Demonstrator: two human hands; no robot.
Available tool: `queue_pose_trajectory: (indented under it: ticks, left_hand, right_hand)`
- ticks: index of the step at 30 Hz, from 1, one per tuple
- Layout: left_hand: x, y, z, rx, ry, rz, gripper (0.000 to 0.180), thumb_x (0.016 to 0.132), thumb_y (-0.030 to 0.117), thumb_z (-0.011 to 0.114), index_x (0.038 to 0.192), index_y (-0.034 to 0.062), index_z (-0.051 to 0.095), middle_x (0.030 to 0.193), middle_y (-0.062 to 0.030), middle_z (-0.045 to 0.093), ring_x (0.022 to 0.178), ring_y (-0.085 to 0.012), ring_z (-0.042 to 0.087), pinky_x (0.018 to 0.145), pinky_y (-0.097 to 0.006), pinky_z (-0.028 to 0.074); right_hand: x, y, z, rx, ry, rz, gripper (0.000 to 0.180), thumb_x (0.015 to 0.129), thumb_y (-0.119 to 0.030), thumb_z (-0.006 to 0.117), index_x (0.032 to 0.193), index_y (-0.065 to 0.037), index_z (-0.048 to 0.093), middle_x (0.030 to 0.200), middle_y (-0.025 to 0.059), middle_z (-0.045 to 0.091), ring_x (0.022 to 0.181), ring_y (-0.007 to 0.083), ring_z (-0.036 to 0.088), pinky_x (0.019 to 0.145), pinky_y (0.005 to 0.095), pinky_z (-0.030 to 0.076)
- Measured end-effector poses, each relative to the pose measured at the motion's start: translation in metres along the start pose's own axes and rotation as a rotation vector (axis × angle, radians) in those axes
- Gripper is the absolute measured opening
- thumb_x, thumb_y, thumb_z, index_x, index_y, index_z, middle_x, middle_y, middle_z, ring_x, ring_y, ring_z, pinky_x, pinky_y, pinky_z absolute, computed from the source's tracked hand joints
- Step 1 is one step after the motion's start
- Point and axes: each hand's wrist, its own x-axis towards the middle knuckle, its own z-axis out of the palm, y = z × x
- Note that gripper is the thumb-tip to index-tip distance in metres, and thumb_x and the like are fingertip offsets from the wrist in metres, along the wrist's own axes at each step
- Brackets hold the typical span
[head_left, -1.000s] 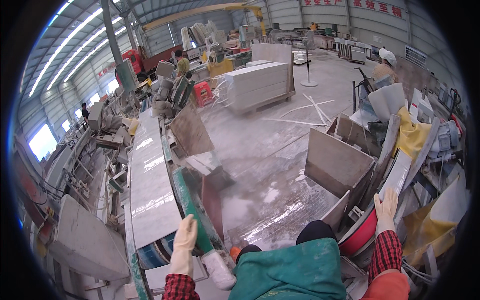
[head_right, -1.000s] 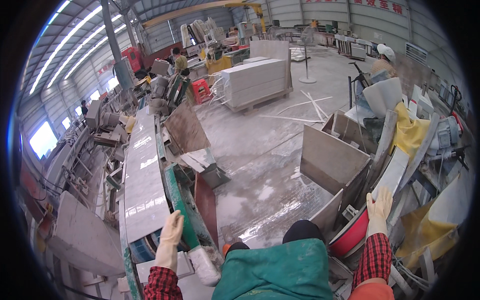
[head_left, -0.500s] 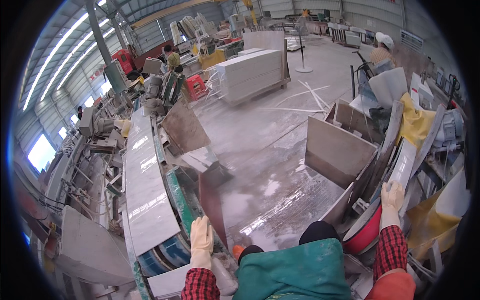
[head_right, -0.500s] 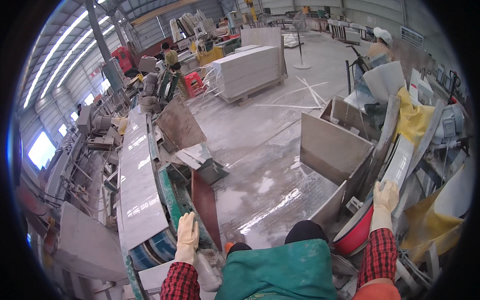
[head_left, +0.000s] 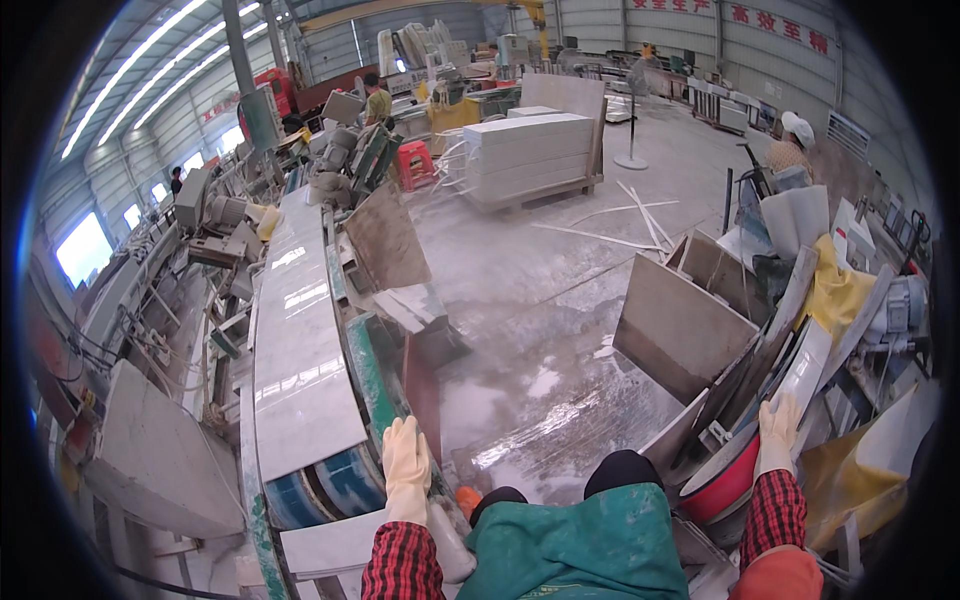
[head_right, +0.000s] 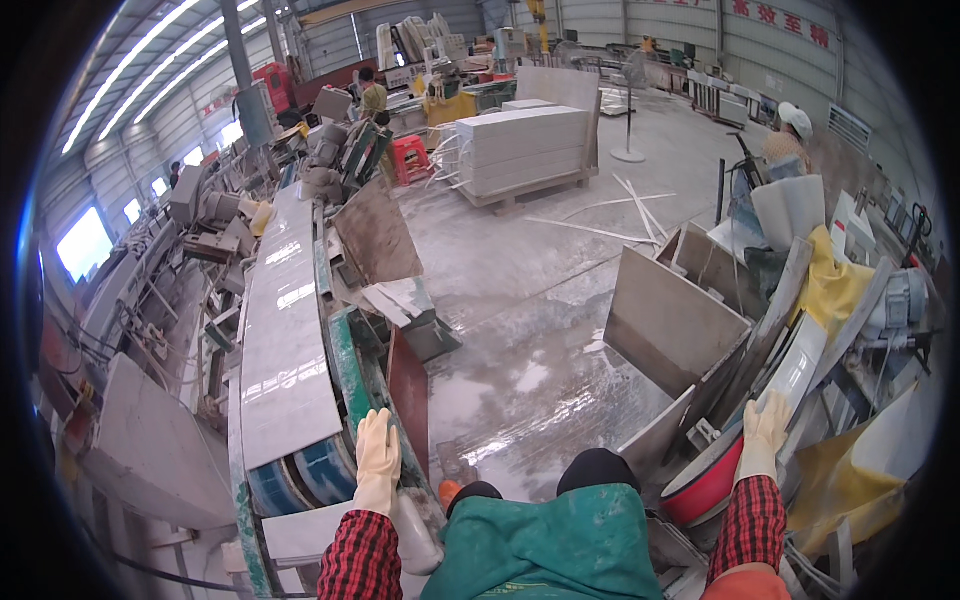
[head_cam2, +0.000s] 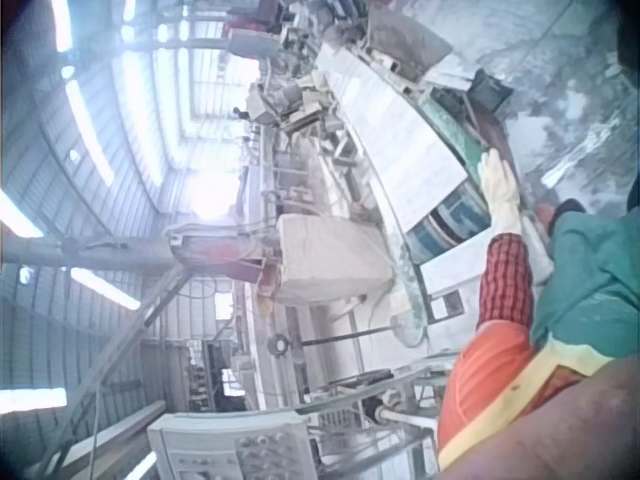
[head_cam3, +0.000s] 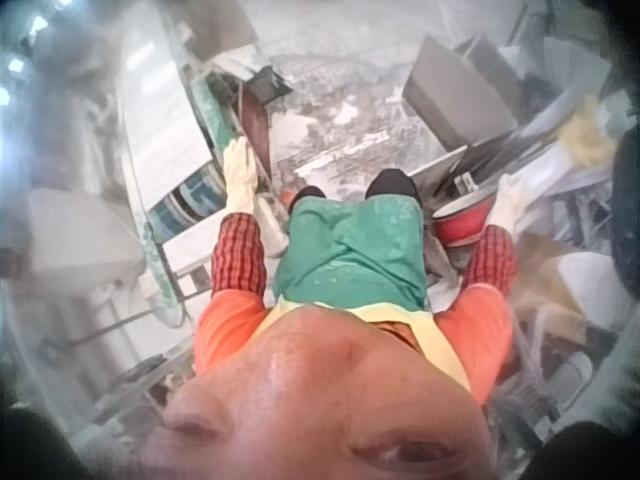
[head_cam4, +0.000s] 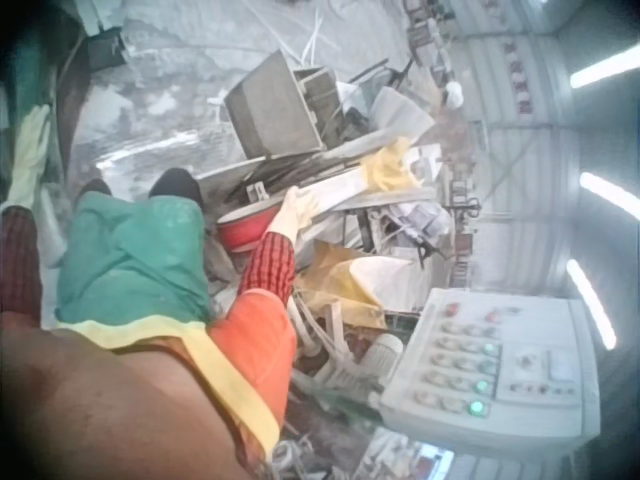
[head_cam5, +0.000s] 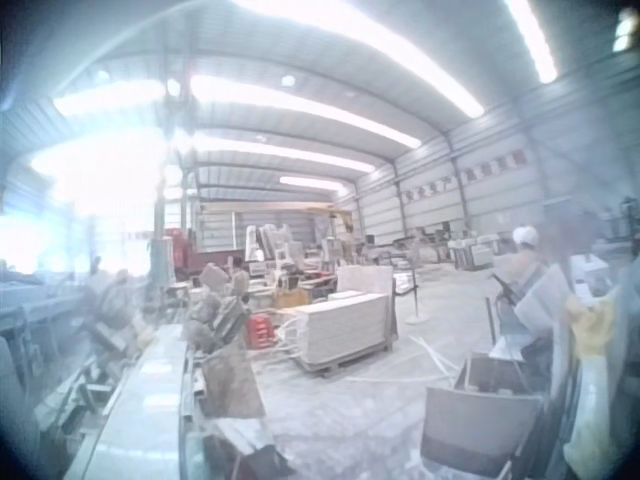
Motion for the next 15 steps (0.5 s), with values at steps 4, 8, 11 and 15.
queue_pose_trajectory:
  ticks: [4, 8, 11, 15]
  left_hand:
    - [-0.002, 0.003, -0.005, 0.029, 0.015, -0.011, 0.033, 0.089, 0.01, 0.063, 0.12, -0.0001, 0.061, 0.119, -0.0283, 0.061, 0.114, -0.0475, 0.054, 0.102, -0.052, 0.042]
    - [0.002, 0.006, -0.01, 0.03, 0.003, -0.003, 0.031, 0.087, 0.01, 0.064, 0.117, 0.0001, 0.062, 0.117, -0.0279, 0.062, 0.111, -0.0472, 0.055, 0.099, -0.052, 0.043]
    - [0.005, 0.006, -0.01, 0.032, -0.012, -0.006, 0.027, 0.086, 0.01, 0.065, 0.111, 0.0005, 0.063, 0.116, -0.0274, 0.062, 0.109, -0.0469, 0.055, 0.097, -0.051, 0.044]
    - [0.005, 0.011, -0.021, 0.05, -0.051, -0.02, 0.023, 0.084, 0.011, 0.066, 0.104, 0.0013, 0.062, 0.115, -0.0274, 0.062, 0.108, -0.0467, 0.055, 0.096, -0.051, 0.045]
  right_hand:
    - [-0.016, -0.007, -0.007, 0.009, -0.01, -0.007, 0.062, 0.086, -0.036, 0.065, 0.141, -0.012, 0.051, 0.15, 0.0094, 0.046, 0.14, 0.0343, 0.037, 0.112, 0.0507, 0.038]
    - [-0.039, -0.005, -0.012, 0.033, -0.007, -0.005, 0.062, 0.085, -0.034, 0.066, 0.14, -0.01, 0.053, 0.151, 0.0115, 0.045, 0.141, 0.0369, 0.037, 0.116, 0.045, 0.034]
    - [-0.048, 0.006, -0.01, 0.046, 0.002, -0.071, 0.061, 0.083, -0.035, 0.069, 0.138, -0.012, 0.055, 0.149, 0.0129, 0.047, 0.139, 0.0386, 0.038, 0.116, 0.0461, 0.034]
    - [-0.076, -0.03, -0.065, 0.088, -0.164, 0.134, 0.08, 0.076, -0.041, 0.078, 0.144, -0.014, 0.047, 0.142, 0.0146, 0.045, 0.133, 0.0418, 0.042, 0.111, 0.0514, 0.037]
